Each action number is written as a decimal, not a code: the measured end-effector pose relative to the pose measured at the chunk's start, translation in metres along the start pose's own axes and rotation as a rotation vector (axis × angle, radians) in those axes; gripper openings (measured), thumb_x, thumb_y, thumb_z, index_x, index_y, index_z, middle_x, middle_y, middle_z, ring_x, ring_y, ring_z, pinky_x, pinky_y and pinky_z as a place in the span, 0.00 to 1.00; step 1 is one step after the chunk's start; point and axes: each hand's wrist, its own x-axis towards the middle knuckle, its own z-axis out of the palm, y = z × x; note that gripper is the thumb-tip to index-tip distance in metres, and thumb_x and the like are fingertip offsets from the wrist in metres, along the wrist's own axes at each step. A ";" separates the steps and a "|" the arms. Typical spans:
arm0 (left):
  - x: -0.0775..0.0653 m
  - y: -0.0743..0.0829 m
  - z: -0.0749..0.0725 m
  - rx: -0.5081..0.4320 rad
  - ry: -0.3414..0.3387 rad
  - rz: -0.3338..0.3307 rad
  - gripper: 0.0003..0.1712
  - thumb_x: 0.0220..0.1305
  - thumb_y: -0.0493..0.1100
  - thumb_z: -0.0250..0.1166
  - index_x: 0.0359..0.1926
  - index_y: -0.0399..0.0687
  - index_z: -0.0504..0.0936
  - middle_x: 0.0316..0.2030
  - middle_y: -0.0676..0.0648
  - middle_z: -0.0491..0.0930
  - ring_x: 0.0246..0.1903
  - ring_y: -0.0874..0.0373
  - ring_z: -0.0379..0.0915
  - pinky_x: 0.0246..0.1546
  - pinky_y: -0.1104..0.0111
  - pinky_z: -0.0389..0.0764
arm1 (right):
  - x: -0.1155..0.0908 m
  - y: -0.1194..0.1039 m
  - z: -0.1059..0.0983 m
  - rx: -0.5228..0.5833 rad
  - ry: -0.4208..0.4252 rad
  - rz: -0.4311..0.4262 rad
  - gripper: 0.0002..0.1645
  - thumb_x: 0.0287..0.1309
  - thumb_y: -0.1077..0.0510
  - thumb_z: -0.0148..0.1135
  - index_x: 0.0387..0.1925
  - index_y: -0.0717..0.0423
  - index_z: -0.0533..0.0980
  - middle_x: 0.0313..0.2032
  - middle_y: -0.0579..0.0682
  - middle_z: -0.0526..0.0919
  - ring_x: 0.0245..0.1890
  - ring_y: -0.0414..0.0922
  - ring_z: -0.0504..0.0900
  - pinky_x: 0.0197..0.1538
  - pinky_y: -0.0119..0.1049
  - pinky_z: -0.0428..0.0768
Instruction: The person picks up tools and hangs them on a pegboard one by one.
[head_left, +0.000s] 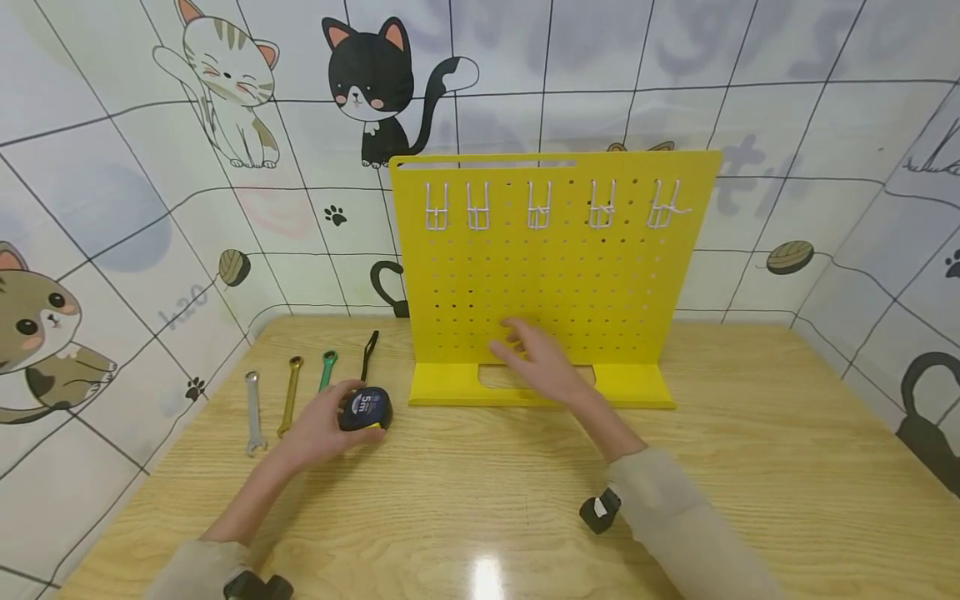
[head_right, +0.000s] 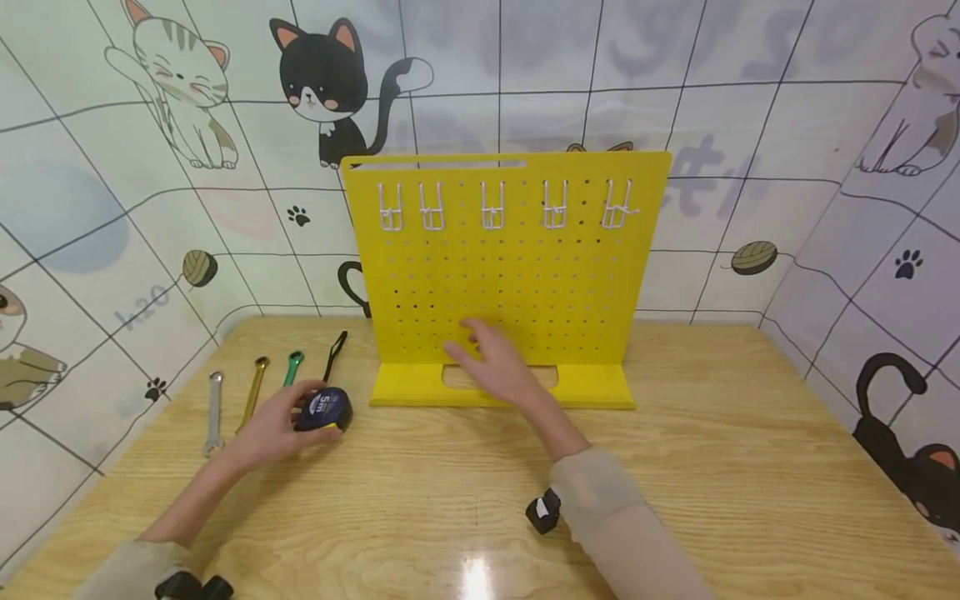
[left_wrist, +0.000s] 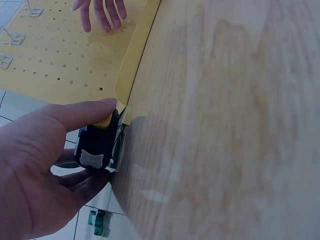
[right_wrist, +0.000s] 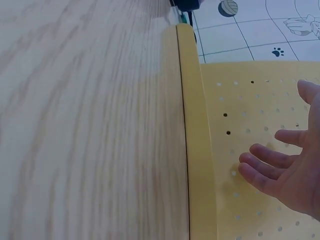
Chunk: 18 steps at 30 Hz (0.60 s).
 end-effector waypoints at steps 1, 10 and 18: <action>0.000 0.000 0.000 -0.004 0.000 0.001 0.48 0.52 0.54 0.80 0.66 0.33 0.69 0.56 0.32 0.74 0.51 0.38 0.76 0.49 0.47 0.80 | 0.002 -0.001 0.003 0.006 -0.004 0.003 0.38 0.75 0.40 0.51 0.73 0.61 0.62 0.64 0.65 0.73 0.58 0.58 0.77 0.58 0.56 0.77; -0.002 0.001 -0.002 -0.064 -0.031 -0.015 0.46 0.48 0.53 0.82 0.62 0.35 0.73 0.53 0.38 0.78 0.49 0.43 0.78 0.47 0.52 0.81 | 0.011 -0.012 0.028 0.131 -0.058 0.071 0.36 0.73 0.43 0.56 0.72 0.60 0.63 0.57 0.60 0.79 0.53 0.55 0.81 0.53 0.50 0.81; -0.005 0.002 -0.002 -0.078 -0.036 -0.033 0.46 0.46 0.52 0.83 0.61 0.35 0.74 0.53 0.39 0.79 0.50 0.43 0.78 0.50 0.50 0.80 | 0.019 -0.023 0.049 0.215 -0.096 0.146 0.32 0.70 0.50 0.61 0.69 0.60 0.69 0.54 0.57 0.81 0.50 0.55 0.83 0.49 0.45 0.83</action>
